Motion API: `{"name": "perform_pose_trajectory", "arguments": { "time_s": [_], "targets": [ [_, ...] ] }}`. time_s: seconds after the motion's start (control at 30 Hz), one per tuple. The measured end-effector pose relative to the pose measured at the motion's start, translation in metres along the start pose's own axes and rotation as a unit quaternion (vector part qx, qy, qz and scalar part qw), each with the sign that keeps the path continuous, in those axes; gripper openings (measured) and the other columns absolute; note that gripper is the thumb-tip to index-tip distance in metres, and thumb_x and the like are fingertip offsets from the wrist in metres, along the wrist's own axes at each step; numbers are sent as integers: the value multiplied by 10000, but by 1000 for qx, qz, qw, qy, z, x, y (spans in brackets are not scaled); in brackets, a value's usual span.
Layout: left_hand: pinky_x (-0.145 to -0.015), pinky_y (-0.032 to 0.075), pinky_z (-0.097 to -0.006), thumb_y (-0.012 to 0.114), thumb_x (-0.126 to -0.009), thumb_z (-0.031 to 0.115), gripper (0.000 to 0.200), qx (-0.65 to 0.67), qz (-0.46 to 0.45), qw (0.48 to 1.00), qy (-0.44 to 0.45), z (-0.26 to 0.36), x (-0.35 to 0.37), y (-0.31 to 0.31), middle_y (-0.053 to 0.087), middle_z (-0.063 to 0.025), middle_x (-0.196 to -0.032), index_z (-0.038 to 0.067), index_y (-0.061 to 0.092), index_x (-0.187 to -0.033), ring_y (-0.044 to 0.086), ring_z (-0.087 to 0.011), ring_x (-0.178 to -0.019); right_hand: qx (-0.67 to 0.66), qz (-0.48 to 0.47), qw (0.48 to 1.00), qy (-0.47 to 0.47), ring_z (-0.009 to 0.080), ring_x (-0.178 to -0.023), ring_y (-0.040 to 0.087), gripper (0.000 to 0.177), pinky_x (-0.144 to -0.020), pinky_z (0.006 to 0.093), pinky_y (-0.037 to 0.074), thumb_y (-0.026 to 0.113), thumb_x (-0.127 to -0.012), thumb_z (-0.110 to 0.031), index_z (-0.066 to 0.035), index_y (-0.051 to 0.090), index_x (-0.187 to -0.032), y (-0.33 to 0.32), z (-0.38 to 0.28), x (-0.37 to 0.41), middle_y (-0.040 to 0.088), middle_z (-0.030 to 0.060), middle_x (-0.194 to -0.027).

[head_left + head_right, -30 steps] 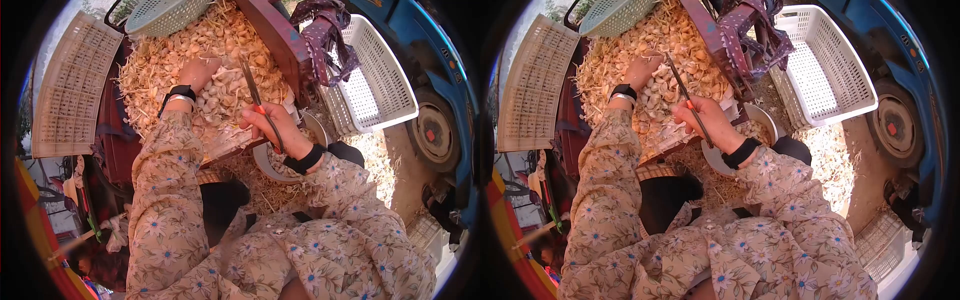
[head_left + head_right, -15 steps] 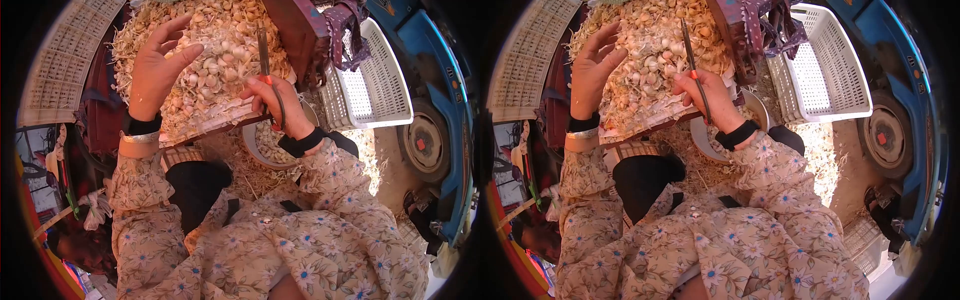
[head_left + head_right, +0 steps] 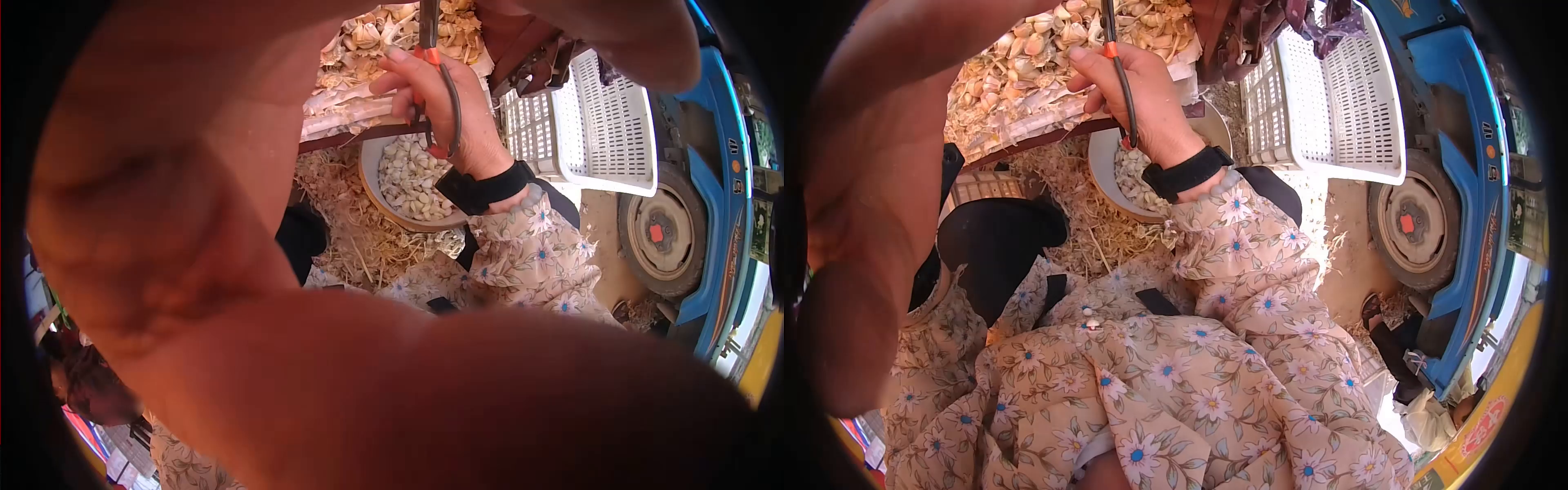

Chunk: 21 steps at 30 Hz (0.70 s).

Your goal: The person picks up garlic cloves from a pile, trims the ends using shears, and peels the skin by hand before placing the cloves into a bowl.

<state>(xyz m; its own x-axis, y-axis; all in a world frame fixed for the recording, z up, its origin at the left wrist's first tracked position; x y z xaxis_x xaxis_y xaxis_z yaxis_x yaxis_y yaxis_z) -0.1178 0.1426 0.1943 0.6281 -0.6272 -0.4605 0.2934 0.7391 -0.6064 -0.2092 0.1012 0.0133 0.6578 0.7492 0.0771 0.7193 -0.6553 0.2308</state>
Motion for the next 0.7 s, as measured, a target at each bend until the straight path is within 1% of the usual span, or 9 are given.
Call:
{"name": "perform_pose_trajectory", "arguments": {
  "time_s": [0.07, 0.17, 0.27, 0.43, 0.57, 0.6, 0.63, 0.67, 0.7],
  "targets": [
    [-924, 368, -350, 673, -783, 168, 501, -12, -5, 1000, -8, -3, 8, -2, 486, -177, -1231, -49, 479, -1191, 470, -232, -1105, 16, -3, 1000, 12, 75, -573, 505, 452, -561, 206, 389, 575, -826, -399, 30, 585, -968, 0, -1, -3, 633, 60, -785],
    [-908, 378, -335, 657, -795, 147, 454, -19, -14, 1000, -13, -9, 17, -6, 497, -172, -1216, -45, 496, -1174, 481, -216, -1082, 18, 25, 1000, 7, 74, -569, 498, 425, -573, 210, 389, 564, -834, -391, 29, 625, -831, 2, -4, -4, 595, 48, -662],
    [-891, 388, -319, 640, -807, 126, 409, -27, -14, 999, -19, -13, 22, -10, 507, -167, -1202, -41, 512, -1157, 493, -201, -1059, 3, 27, 999, 18, 44, -544, 522, 365, -486, 177, 391, 602, -838, -385, -24, 618, -788, -1, 4, -10, 605, 8, -684],
    [-863, 405, -294, 613, -827, 92, 335, -28, 53, 997, -38, -23, 31, -24, 525, -158, -1178, -35, 540, -1128, 512, -174, -1020, 3, 4, 1000, -30, 54, -570, 533, 359, -536, 187, 420, 589, -849, -372, -15, 614, -824, -1, -5, 3, 622, 26, -725],
    [-841, 418, -273, 591, -843, 64, 280, -75, 211, 963, -149, -51, 65, -58, 539, -151, -1158, -31, 562, -1105, 527, -153, -989, -45, 17, 998, 36, 50, -580, 517, 367, -532, 190, 422, 587, -853, -372, -10, 587, -913, -5, 12, -7, 625, 27, -780],
    [-835, 421, -268, 586, -847, 57, 267, -85, 282, 931, -216, -69, 87, -69, 543, -150, -1153, -29, 568, -1099, 531, -148, -981, -33, 19, 998, 47, 72, -605, 528, 359, -570, 202, 420, 580, -853, -349, -3, 592, -943, -4, 8, -5, 632, 52, -791],
    [-744, 431, -243, 621, -810, 53, 249, -101, 346, 891, -275, -85, 109, -76, 577, -100, -1027, -6, 600, -1051, 540, -116, -867, -22, 22, 998, 59, 93, -629, 538, 354, -608, 214, 417, 574, -853, -327, 5, 598, -973, -5, 6, -4, 639, 76, -803],
    [-653, 440, -219, 655, -773, 49, 234, -118, 408, 843, -330, -99, 136, -85, 612, -51, -900, 18, 633, -1003, 550, -84, -753, -31, 11, 997, 71, 48, -615, 515, 370, -535, 181, 407, 583, -857, -367, -19, 561, -981, -5, 11, -5, 626, 39, -830],
    [-623, 433, -212, 661, -766, 49, 233, -114, 460, 809, -348, -113, 163, -91, 610, -41, -886, 22, 637, -996, 533, -75, -711, -41, 20, 996, 73, 50, -605, 517, 356, -531, 183, 405, 584, -858, -360, -23, 564, -971, -6, 13, -4, 627, 44, -823]
  ]
}}
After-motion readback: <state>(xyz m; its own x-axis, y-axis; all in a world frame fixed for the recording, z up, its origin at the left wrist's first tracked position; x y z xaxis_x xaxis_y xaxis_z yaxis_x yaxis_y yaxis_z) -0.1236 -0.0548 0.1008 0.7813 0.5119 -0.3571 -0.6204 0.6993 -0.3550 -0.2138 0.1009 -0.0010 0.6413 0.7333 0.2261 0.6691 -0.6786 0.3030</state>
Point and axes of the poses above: each hand's wrist, its own x-axis away from the middle knuckle, its own y-axis out of the palm, z = x × y, the point moved 8 cm from there along -x, towards the middle knuckle
